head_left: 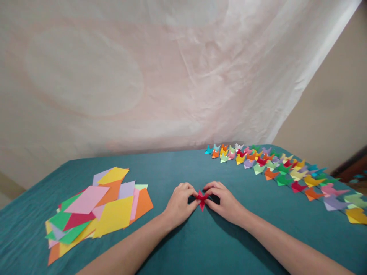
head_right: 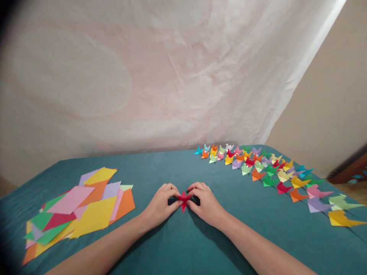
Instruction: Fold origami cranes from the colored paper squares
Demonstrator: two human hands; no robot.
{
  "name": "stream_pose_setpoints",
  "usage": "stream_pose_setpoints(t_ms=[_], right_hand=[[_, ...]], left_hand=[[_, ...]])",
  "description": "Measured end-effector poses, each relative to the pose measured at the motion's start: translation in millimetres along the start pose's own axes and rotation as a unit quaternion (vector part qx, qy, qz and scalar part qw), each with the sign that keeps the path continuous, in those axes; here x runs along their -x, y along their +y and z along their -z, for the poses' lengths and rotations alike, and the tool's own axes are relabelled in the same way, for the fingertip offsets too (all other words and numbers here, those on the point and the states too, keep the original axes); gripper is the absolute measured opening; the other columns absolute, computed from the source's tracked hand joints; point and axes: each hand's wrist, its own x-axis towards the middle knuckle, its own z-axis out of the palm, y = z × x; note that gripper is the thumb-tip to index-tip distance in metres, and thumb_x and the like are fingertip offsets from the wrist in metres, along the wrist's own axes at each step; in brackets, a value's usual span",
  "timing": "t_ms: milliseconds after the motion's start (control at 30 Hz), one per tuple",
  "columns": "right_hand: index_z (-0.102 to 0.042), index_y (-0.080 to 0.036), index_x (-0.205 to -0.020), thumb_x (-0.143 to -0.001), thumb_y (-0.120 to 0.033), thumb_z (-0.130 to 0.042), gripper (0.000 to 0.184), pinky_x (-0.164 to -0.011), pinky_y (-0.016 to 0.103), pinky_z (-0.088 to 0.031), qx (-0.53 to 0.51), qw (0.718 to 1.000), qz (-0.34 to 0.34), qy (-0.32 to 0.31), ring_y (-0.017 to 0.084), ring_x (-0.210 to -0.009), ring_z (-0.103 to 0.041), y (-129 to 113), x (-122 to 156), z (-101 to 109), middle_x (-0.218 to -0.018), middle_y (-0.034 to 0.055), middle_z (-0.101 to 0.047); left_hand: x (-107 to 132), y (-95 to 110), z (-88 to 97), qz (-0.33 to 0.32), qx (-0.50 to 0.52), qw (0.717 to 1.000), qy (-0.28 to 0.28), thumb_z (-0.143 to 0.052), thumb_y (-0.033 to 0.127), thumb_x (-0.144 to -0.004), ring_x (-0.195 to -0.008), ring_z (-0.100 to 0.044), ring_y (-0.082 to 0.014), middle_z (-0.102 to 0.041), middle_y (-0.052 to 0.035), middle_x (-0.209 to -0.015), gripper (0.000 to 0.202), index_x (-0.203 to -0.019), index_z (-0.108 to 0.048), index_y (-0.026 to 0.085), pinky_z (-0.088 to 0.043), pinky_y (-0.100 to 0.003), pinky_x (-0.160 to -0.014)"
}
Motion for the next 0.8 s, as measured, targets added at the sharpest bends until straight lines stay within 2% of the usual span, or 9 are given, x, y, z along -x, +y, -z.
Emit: stream_pose_setpoints(t_ms=[333, 600, 800], right_hand=[[-0.067, -0.022, -0.077, -0.079, -0.019, -0.060, 0.007, -0.080, 0.034, -0.042, 0.010, 1.000, 0.002, 0.004, 0.018, -0.089, -0.054, -2.4, -1.6, -0.7, -0.092, 0.0037, -0.061], [-0.063, -0.021, -0.076, -0.080, -0.014, -0.058, 0.009, -0.077, 0.034, -0.042, 0.047, 0.999, 0.014, -0.007, 0.018, -0.087, -0.053, -7.5, -2.0, -0.1, -0.090, 0.0028, -0.060], [-0.063, -0.022, -0.075, -0.080, -0.017, -0.057, 0.009, -0.077, 0.034, -0.043, 0.041, 0.999, 0.004, -0.004, 0.018, -0.086, -0.054, -4.3, -0.5, -0.9, -0.089, 0.0032, -0.059]], left_hand=[[-3.2, -3.7, -0.6, -0.008, -0.012, 1.000, -0.015, -0.058, 0.025, -0.082, -0.084, -0.050, -0.0182, -0.058, -0.0028, -0.085, 0.011, -0.077, -0.066, 0.020, -0.038, -0.030, -0.076], [-3.0, -3.8, -1.5, -0.007, -0.032, 0.999, -0.006, -0.059, 0.027, -0.082, -0.084, -0.049, -0.0185, -0.058, -0.0027, -0.085, 0.011, -0.075, -0.064, 0.020, -0.037, -0.029, -0.074], [-1.6, -5.1, -1.0, -0.011, -0.030, 0.999, -0.009, -0.059, 0.030, -0.082, -0.085, -0.050, -0.0184, -0.059, -0.0022, -0.086, 0.011, -0.079, -0.065, 0.022, -0.038, -0.029, -0.076]])
